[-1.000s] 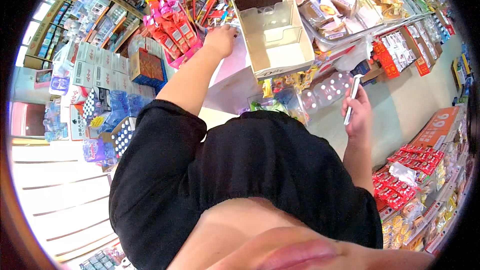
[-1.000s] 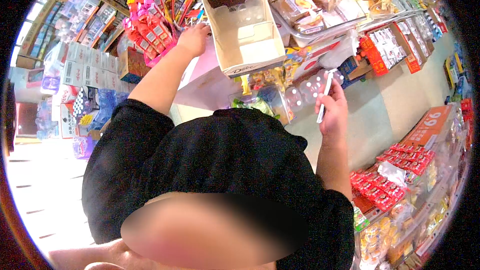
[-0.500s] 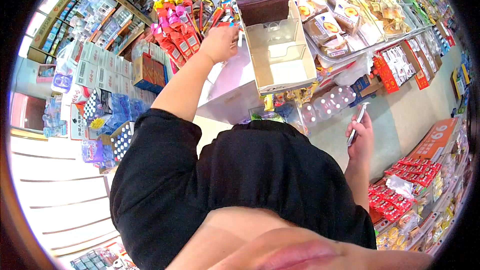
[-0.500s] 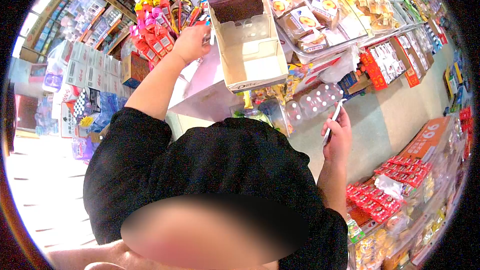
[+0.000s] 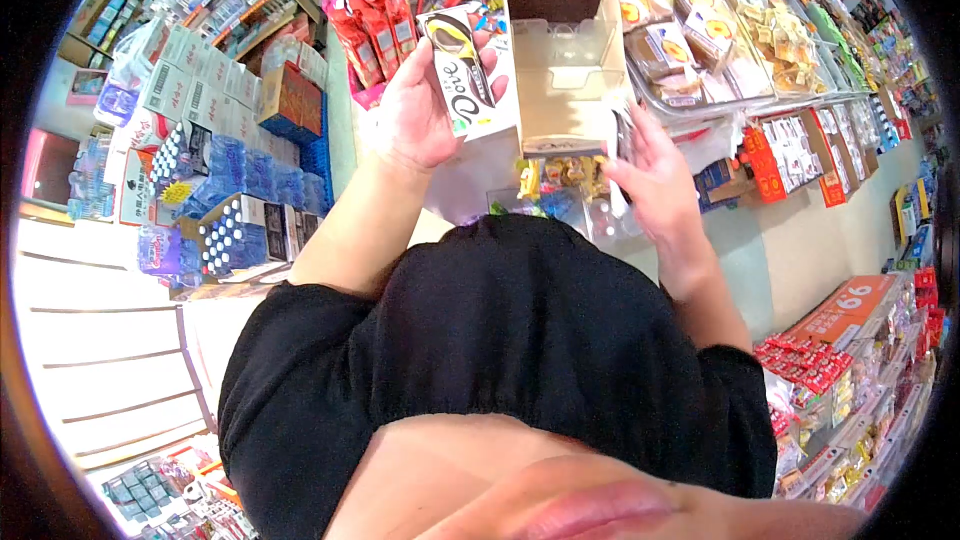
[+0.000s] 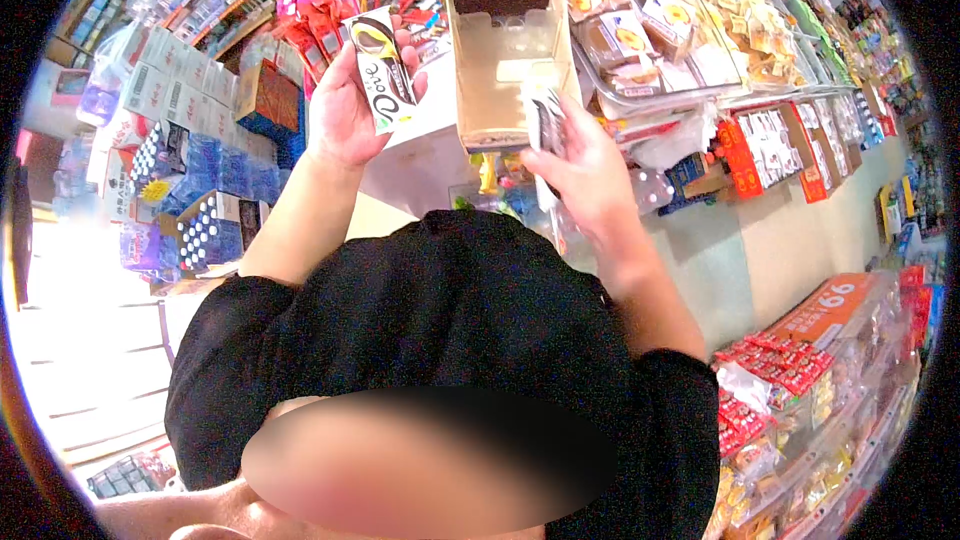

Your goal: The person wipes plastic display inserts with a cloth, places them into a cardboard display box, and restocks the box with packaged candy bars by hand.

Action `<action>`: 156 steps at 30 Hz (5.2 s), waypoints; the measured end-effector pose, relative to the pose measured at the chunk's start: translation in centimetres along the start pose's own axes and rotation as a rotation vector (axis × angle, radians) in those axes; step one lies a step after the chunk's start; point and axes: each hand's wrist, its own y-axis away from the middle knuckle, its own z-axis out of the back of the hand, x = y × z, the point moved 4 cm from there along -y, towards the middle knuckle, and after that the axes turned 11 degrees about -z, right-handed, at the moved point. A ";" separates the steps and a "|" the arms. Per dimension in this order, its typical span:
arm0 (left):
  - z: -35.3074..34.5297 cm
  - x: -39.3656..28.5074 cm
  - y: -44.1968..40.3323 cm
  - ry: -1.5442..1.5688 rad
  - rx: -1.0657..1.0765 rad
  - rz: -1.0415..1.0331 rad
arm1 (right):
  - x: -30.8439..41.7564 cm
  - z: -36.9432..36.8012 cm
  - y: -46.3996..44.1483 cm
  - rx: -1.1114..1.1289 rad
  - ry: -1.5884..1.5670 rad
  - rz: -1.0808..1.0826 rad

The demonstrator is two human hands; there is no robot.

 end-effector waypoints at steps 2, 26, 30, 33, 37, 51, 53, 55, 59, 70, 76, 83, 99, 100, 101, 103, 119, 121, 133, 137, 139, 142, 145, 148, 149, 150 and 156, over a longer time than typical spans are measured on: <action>-0.4 1.1 1.3 0.020 0.020 0.040 | 0.9 -2.1 -0.7 0.015 -0.104 -0.022; -1.0 2.2 4.0 -0.279 -0.057 0.281 | 2.8 -6.7 -0.3 -0.233 0.552 0.083; -0.5 1.8 4.2 -0.285 -0.021 0.458 | 5.3 -9.7 -0.5 0.161 1.491 0.536; 0.5 2.2 5.2 -0.131 -0.004 0.630 | 4.4 -13.4 -1.4 0.399 1.603 0.473; 3.1 0.8 6.1 -0.399 -0.082 0.365 | 2.3 -16.7 -4.5 0.432 1.496 0.757; 12.1 -14.1 11.0 -0.127 -0.122 0.079 | 0.2 -17.1 -38.1 -0.371 1.125 -0.066; 13.2 -15.5 11.5 -0.175 -0.174 0.044 | -1.5 -16.2 -42.4 -0.463 1.218 -0.084; 14.5 -16.6 12.3 -0.197 -0.270 0.030 | -4.6 -14.9 -46.0 -0.519 1.313 -0.070; 17.5 -18.5 13.3 -0.165 -0.389 0.027 | -6.7 -14.3 -47.6 -0.469 1.296 -0.237; 18.6 -18.0 8.3 -0.161 -0.391 0.053 | -8.1 -14.6 -47.5 -0.658 1.337 -0.062; 17.3 -16.8 8.0 -0.172 -0.374 0.078 | -6.2 -13.5 -46.2 -0.689 1.164 -0.282; 14.3 -15.0 7.7 -0.161 -0.197 0.131 | -1.3 -13.3 -42.7 -0.721 0.555 0.262; 5.6 -5.8 3.2 -0.094 -0.078 0.292 | 2.5 -10.8 -11.6 0.186 -0.430 -0.130; 4.8 -4.6 3.6 -0.144 -0.135 0.281 | 1.8 -11.1 -9.7 0.276 -0.463 -0.172; 4.3 -4.0 3.6 -0.167 -0.151 0.289 | 1.4 -11.0 -9.0 0.272 -0.379 -0.175; 4.8 -2.4 3.3 -0.156 -0.156 0.312 | 0.5 -10.8 -7.8 0.247 -0.294 -0.229; 3.9 -0.1 3.8 0.062 -0.048 0.287 | -2.6 -12.6 -7.4 -0.141 0.957 0.144; 4.6 -0.1 3.6 0.013 -0.064 0.246 | -2.5 -13.0 -7.2 -0.195 1.000 0.170; 4.8 -0.6 3.9 0.137 0.049 0.422 | -1.2 -12.2 -7.6 -0.043 0.350 -0.142; 4.7 0.0 4.9 -0.020 0.034 0.478 | -1.5 -11.6 -7.8 0.077 0.105 -0.259; 4.3 0.3 5.3 0.000 0.079 0.527 | -1.5 -11.4 -7.6 0.186 0.038 -0.318; 4.0 0.6 5.6 0.032 0.120 0.563 | -1.6 -11.5 -7.5 0.234 0.044 -0.336; 3.7 0.6 5.8 0.075 0.097 0.556 | -1.3 -11.1 -6.9 0.108 0.021 -0.268; 3.1 0.1 5.9 0.119 0.053 0.454 | -0.6 -10.1 -7.1 -0.039 -0.150 -0.099; 2.9 0.0 5.9 0.112 0.057 0.375 | -0.7 -9.0 -7.5 -0.073 -0.218 -0.058; 2.7 -0.2 5.8 0.105 0.062 0.296 | -0.7 -8.1 -7.8 -0.106 -0.286 -0.016; 2.9 0.0 5.4 -0.525 0.025 -0.025 | -2.3 -9.2 -6.9 -0.230 -0.330 0.110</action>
